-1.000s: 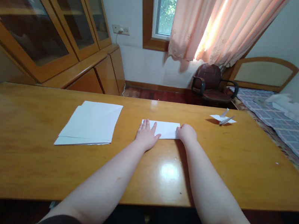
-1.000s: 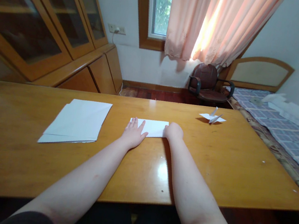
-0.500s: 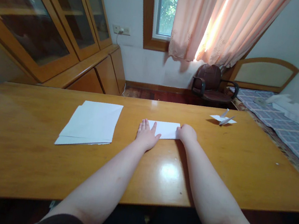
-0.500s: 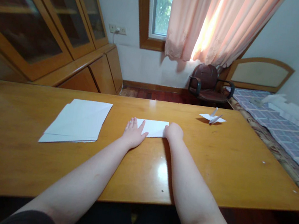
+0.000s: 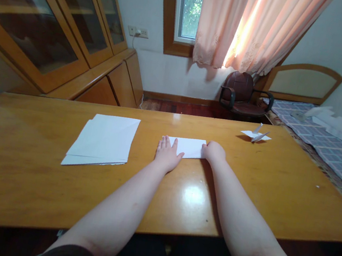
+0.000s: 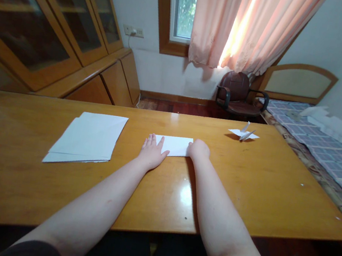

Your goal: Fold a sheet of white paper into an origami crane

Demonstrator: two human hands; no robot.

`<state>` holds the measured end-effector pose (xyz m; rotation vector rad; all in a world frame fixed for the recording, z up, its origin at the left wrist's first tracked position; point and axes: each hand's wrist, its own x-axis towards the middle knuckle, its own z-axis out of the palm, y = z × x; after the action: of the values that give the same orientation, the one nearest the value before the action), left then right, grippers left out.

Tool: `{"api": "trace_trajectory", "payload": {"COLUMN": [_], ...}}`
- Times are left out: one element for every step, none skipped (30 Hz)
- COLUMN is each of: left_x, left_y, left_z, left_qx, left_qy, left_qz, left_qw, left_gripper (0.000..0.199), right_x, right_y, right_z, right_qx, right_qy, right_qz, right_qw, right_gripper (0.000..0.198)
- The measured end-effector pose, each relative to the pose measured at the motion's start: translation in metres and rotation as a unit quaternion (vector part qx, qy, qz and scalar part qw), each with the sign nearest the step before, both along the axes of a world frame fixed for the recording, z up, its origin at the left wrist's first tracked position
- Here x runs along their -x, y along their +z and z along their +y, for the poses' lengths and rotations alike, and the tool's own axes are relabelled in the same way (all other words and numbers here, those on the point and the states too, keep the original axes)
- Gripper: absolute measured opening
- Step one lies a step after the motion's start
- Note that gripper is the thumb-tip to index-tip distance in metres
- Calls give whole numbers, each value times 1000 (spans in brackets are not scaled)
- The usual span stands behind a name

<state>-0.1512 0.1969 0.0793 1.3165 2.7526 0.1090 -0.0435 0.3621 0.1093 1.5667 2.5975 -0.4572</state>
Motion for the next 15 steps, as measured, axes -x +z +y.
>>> {"api": "trace_trajectory", "payload": {"left_x": [0,0,0,0,0,0,0,-1,-1,-1,-1,-1,-1,-1,-1], "left_y": [0,0,1,1,2,2,2,3,3,3,3,3,3,3,2], "left_z": [0,0,1,1,2,2,3,3,4,4,4,4,4,4,4], "left_qx": [1,2,5,7,9,11,13,15,16,17,17,16,14,12,11], "left_qy": [1,2,3,4,4,5,6,6,7,7,7,7,6,6,6], "left_qz": [-1,-2,-4,-6,-8,-9,-10,-11,-12,-13,-12,-11,-10,-9,-8], "left_qw": [1000,1000,1000,1000,1000,1000,1000,1000,1000,1000,1000,1000,1000,1000,1000], "left_gripper": [78,78,78,78,78,78,78,78,79,79,80,80,80,80,80], "right_x": [0,0,0,0,0,-1,-1,-2,-3,-5,-6,-7,-8,-9,-9], "right_y": [0,1,1,2,2,3,3,4,5,6,8,10,12,13,15], "right_z": [-1,-1,-2,-3,-5,-6,-7,-9,-10,-11,-12,-13,-15,-17,-20], "right_qx": [0,1,1,1,-1,-4,-9,-14,-19,-26,-37,-56,-83,-114,-143], "right_qy": [-1,-2,-3,-4,-4,-3,-2,-2,-2,-4,-5,-2,8,27,55], "right_qz": [1,2,4,5,6,7,10,13,15,16,18,21,27,37,48], "right_qw": [1000,1000,1000,1000,1000,1000,1000,1000,1000,1000,999,998,996,992,987], "right_gripper": [37,37,37,37,37,37,37,37,38,39,40,41,41,40,36]}}
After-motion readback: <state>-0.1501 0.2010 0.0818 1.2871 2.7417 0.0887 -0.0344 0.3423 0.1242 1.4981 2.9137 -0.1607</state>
